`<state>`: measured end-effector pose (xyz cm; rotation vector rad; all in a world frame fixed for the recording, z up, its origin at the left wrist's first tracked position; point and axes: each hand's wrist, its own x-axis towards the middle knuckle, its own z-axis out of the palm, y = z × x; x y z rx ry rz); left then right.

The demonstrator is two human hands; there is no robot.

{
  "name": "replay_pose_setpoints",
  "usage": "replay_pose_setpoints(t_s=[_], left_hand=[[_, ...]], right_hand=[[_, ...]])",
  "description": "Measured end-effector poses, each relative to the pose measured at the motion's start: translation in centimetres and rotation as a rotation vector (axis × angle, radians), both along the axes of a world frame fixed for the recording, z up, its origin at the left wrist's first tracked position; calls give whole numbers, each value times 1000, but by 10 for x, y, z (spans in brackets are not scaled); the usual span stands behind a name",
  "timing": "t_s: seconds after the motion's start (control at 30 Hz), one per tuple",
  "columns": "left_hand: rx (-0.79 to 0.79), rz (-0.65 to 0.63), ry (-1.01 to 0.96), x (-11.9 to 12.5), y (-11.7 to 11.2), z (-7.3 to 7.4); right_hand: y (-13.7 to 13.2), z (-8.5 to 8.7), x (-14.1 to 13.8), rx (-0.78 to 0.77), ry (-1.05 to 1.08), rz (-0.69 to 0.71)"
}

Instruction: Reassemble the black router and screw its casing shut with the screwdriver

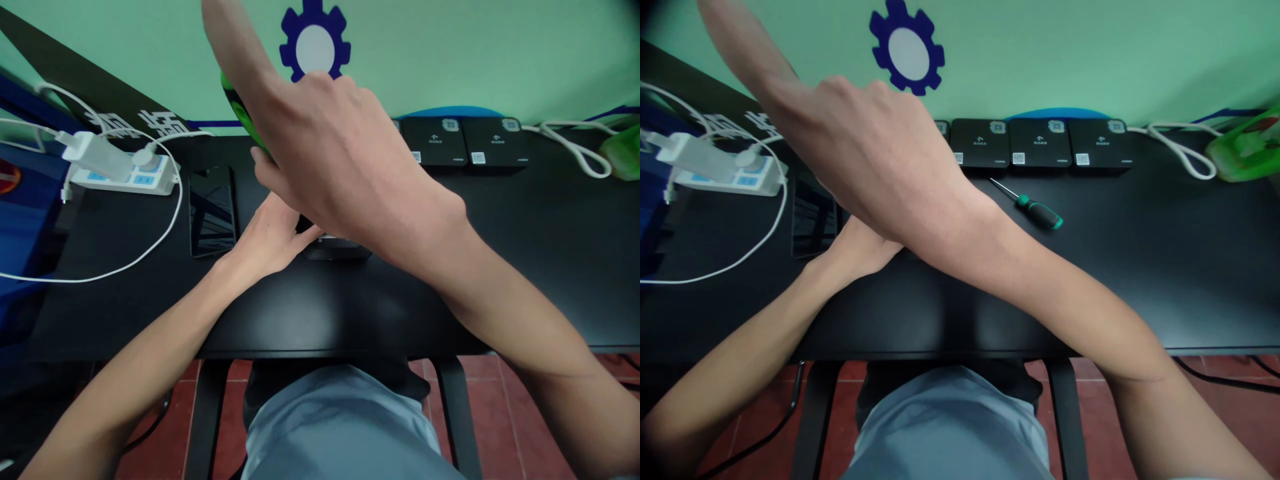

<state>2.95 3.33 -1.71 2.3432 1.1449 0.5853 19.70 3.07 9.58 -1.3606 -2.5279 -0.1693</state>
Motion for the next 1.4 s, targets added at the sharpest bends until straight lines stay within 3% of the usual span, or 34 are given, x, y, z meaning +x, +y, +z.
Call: replay_pose_setpoints(t_s=[0.47,1.17,1.4], left_hand=[[-40,-7,-7,0,1,0],[-8,-24,-14,0,1,0],[1,26,-10,0,1,-2]], right_hand=[[2,-2,0,72,-74,-20],[1,1,-1,34,-82,-51],[-3,5,-9,-14,-60,-52]])
